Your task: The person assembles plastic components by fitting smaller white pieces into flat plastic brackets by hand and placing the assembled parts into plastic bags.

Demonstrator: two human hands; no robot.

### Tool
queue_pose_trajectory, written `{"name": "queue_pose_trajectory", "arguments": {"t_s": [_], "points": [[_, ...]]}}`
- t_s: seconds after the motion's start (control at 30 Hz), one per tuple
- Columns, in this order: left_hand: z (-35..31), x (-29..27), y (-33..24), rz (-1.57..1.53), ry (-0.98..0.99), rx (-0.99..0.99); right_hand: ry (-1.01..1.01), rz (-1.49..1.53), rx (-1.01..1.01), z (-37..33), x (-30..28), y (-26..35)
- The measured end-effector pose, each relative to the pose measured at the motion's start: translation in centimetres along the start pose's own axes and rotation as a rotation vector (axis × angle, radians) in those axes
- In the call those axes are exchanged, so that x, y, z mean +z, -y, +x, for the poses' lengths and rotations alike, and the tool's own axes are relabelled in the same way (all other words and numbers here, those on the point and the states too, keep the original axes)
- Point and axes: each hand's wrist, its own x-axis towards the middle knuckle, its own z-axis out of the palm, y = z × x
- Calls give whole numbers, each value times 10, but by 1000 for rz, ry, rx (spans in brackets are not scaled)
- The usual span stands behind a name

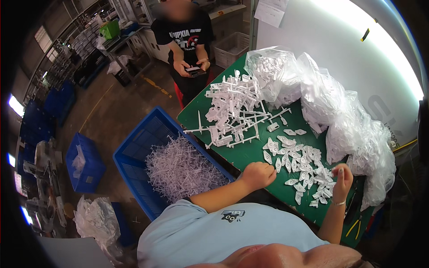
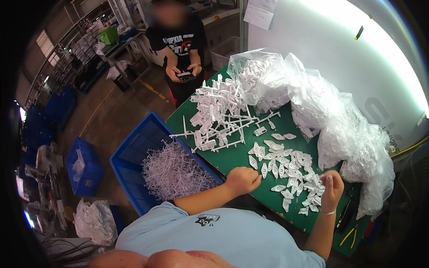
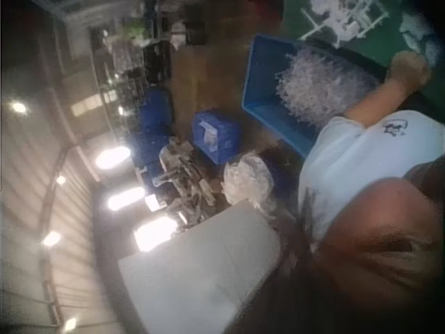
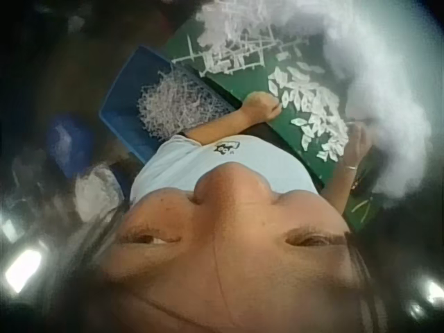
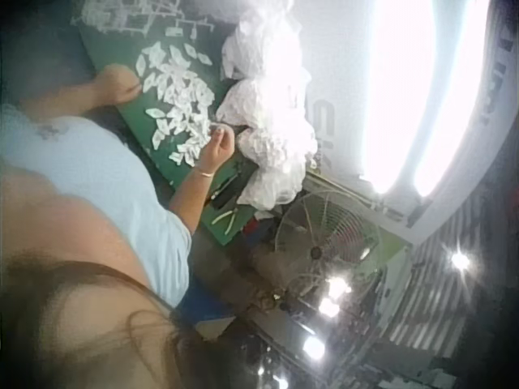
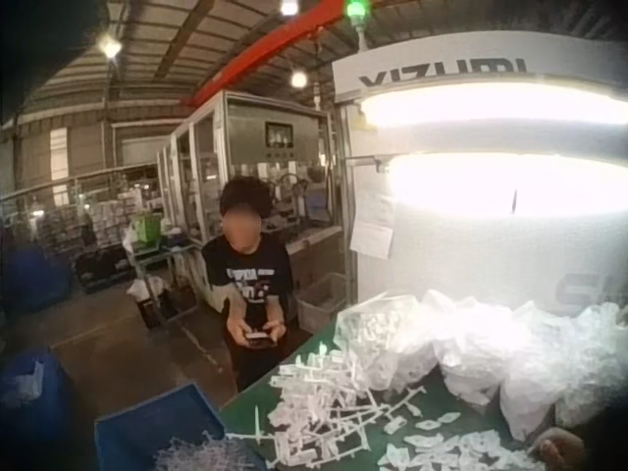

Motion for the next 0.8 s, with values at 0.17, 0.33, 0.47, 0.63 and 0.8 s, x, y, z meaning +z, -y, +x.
{"name": "queue_pose_trajectory", "arguments": {"t_s": [0.17, 0.33, 0.47, 0.63, 0.8], "points": [[2, 0, 0, 7, 2, -11, -98, -368, -15, -49, -19, -11], [6, 1, 2, 23, 1, -11, -170, -855, -150, -81, -10, -19], [5, 0, 2, 33, 17, -22, -258, -1144, 0, -97, -8, -28], [-2, 0, -1, 60, 27, -12, -185, -1164, 190, -121, -25, -75], [-1, 2, -1, 30, 36, -28, -94, -1227, 215, -120, -19, -75]]}}
